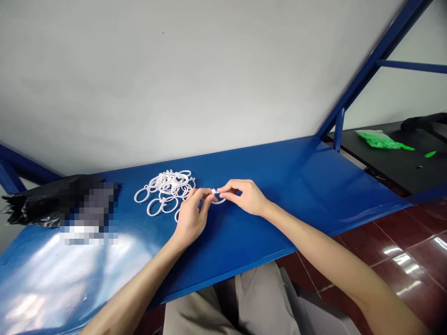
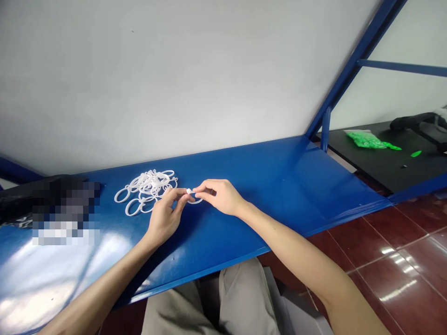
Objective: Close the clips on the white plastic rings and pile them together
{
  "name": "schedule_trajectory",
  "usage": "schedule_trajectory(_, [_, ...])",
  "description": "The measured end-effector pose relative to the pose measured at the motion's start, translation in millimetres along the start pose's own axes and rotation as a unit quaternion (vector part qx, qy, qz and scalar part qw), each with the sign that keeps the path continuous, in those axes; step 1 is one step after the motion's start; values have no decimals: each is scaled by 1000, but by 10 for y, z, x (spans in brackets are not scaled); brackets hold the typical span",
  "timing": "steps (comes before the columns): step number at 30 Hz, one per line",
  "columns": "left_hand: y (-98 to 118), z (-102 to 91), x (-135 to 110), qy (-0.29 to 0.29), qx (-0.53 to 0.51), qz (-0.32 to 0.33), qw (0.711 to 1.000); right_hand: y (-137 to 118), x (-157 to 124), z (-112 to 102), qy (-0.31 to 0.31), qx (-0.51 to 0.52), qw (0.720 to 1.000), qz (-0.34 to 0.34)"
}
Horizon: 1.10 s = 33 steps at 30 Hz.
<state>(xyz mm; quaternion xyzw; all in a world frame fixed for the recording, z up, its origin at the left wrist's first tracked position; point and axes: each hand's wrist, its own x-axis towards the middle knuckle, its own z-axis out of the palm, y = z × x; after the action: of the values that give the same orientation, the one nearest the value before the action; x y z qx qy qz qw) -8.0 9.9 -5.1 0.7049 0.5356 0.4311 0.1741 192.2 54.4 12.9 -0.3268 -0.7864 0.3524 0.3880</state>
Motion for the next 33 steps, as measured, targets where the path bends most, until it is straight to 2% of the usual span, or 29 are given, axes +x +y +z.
schedule_trajectory(6, [-22, -3, -29, -7, -7, 23, 1000, -35, -6, 24, -6, -17, 999, -34])
schedule_trajectory(10, [-12, -26, -63, 12, 30, 74, 997, -67, -34, 53, -19, -37, 995, -95])
schedule_trajectory(13, [-13, -34, -62, 9, 59, 116, 991, -63, -45, 75, -26, -50, 993, -105])
schedule_trajectory(17, [-34, -38, 15, -5, 119, 137, 983, -14, -8, 82, -2, -82, 994, -77])
schedule_trajectory(20, [-84, -70, 91, -17, 223, 158, 962, 66, 48, 22, 13, -150, 987, -47])
schedule_trajectory(25, [-269, -201, 154, 22, 388, 98, 916, 260, 102, -244, 22, -300, 951, 77])
schedule_trajectory(29, [-384, -296, 186, 4, 419, 73, 905, 366, 103, -451, 25, -387, 909, 154])
schedule_trajectory(33, [-368, -324, 209, 32, 423, 69, 903, 388, 105, -513, 39, -405, 900, 159])
